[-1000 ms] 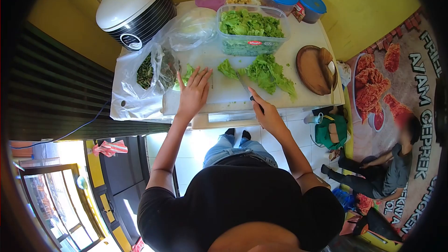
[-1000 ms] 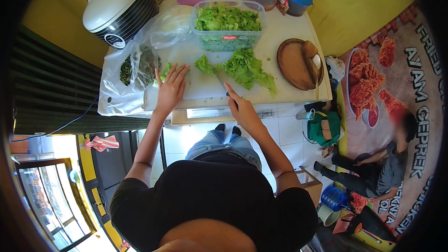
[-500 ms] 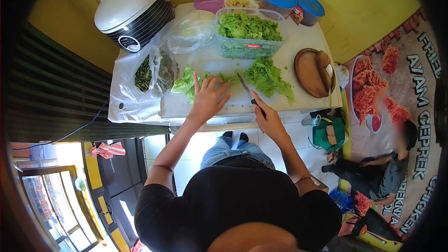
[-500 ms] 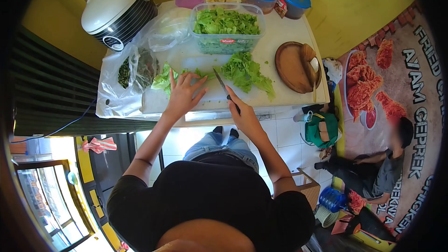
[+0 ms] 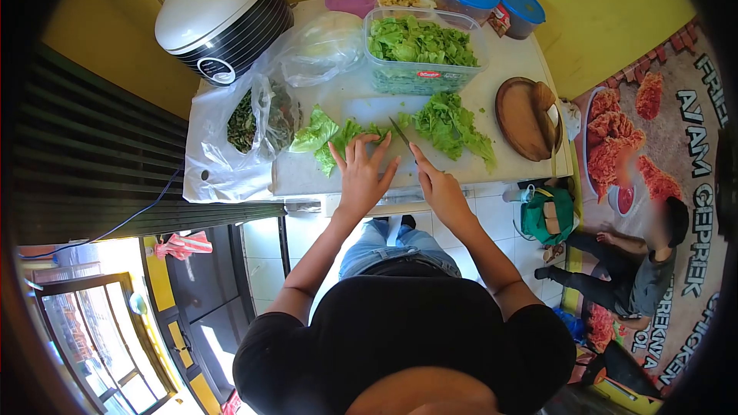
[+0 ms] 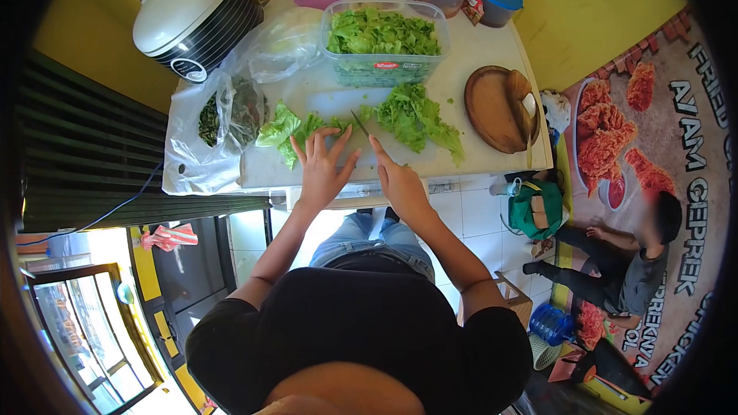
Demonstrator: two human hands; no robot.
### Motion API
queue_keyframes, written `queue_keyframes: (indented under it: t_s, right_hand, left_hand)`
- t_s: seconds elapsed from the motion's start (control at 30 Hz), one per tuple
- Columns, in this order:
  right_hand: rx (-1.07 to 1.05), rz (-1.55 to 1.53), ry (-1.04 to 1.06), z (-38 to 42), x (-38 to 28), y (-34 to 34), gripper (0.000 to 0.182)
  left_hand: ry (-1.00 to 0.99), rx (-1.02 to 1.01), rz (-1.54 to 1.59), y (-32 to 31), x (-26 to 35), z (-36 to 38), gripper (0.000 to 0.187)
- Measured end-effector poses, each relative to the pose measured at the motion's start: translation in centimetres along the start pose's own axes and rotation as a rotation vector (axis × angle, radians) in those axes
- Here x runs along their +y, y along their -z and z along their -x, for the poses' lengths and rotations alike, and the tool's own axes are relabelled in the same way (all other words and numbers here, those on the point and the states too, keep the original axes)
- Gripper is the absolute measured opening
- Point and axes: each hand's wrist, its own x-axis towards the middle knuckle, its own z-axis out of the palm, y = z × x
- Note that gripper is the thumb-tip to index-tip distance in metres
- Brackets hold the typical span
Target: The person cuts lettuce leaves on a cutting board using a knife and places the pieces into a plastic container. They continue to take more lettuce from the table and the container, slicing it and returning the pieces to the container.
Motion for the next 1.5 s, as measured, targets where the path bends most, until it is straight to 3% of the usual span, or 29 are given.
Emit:
queue_keyframes:
  t_s: [0.23,0.33,0.4,0.5,0.6,0.77,0.87,1.03,1.13,1.33,1.4,1.5]
  right_hand:
    - [0.020,-0.027,0.016,1.8,0.9,-0.4,0.055]
    - [0.165,-0.126,0.194,2.7,1.4,0.0,0.053]
    - [0.034,-0.199,0.057,2.6,1.0,1.1,0.052]
    - [0.004,-0.270,-0.059,1.7,0.9,1.5,0.052]
    - [0.014,-0.383,-0.058,1.5,0.3,2.4,0.052]
    - [-0.077,-0.396,-0.067,1.5,-0.9,2.9,0.052]
    - [-0.064,-0.386,0.009,0.7,-0.1,2.1,0.052]
    - [-0.091,-0.306,0.068,-0.4,-0.1,2.7,0.053]
    - [-0.191,-0.195,0.024,-0.8,-0.1,3.2,0.052]
    - [0.039,-0.196,0.184,-0.7,1.7,2.5,0.049]
    - [-0.047,-0.190,0.052,-0.2,1.3,3.3,0.049]
    - [-0.096,-0.168,0.012,0.0,1.1,3.7,0.054]
  left_hand:
    - [0.001,0.015,-0.019,-0.4,-0.2,0.3,0.047]
    - [-0.008,0.014,-0.026,-0.5,-0.3,0.3,0.048]
    - [-0.012,-0.012,-0.031,-0.3,-0.4,0.3,0.048]
    - [-0.052,-0.056,-0.031,0.4,-0.2,0.1,0.047]
    - [-0.130,-0.104,-0.007,0.8,-0.9,-0.8,0.045]
    - [-0.229,-0.148,0.028,1.9,-2.1,-2.7,0.039]
    - [-0.246,-0.058,0.055,2.7,-2.0,-2.9,0.032]
    - [-0.059,0.036,0.064,3.5,-2.2,-1.1,0.020]
    - [-0.109,-0.012,0.064,3.3,-2.5,-0.6,0.026]
    - [-0.170,-0.066,-0.007,2.2,-2.8,-0.7,0.036]
    - [-0.168,-0.073,-0.009,2.3,-3.2,-1.0,0.036]
    - [-0.159,-0.092,-0.010,2.4,-3.4,-1.6,0.035]
